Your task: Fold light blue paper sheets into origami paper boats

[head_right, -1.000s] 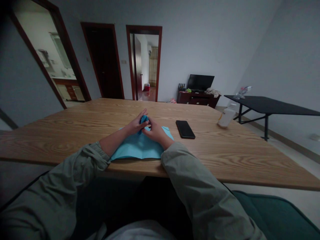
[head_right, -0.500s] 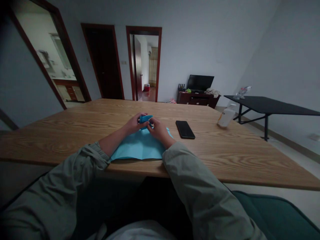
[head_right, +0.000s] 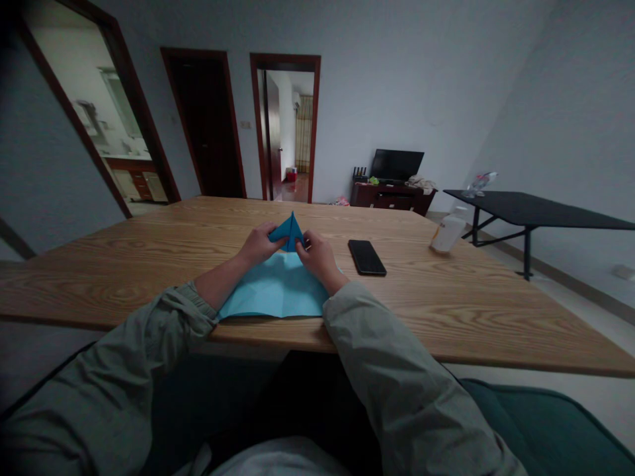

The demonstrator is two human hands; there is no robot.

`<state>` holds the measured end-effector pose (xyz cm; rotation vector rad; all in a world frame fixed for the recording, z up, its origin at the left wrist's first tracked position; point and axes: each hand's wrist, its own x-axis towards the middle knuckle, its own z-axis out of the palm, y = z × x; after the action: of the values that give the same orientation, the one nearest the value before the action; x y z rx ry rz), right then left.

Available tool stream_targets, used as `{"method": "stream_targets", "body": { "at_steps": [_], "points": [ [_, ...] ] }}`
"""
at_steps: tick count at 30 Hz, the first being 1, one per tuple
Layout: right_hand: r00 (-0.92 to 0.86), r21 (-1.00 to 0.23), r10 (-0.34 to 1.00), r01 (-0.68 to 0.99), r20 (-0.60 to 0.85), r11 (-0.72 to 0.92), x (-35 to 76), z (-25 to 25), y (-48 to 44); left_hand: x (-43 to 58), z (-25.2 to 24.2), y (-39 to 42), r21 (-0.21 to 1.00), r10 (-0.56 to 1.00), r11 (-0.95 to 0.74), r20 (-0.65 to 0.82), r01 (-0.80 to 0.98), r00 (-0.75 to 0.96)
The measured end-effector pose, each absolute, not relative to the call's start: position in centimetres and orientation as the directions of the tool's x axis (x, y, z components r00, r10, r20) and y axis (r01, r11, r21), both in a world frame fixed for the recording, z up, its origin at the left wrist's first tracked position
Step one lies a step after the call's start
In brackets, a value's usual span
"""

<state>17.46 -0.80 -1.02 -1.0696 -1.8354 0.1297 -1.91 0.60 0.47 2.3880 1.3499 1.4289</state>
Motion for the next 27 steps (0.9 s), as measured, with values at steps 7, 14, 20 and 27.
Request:
{"method": "stream_targets", "body": {
  "at_steps": [7,14,20,27],
  "points": [
    [-0.154,-0.441,0.697,0.675,0.700,0.592,17.4,-0.7,-1.2,-1.7,0.8,-0.3,0.497,0.741,-0.569,0.655,0.655,0.147],
    [-0.051,-0.452,0.704,0.733,0.709,0.509,18.0,-0.8,-0.5,-2.2,0.9,0.2,0.508,0.723,-0.514,0.690,0.691,0.031],
    [0.063,-0.535,0.722,0.716,0.689,0.448,18.2,-0.7,-0.4,-2.4,1.0,0.5,0.481,0.667,-0.544,0.745,0.687,0.006],
    [0.163,-0.619,0.698,0.628,0.697,0.472,19.0,-1.0,0.6,-3.2,0.3,2.0,0.728,0.758,-0.552,0.641,0.406,-0.119]
  ]
}}
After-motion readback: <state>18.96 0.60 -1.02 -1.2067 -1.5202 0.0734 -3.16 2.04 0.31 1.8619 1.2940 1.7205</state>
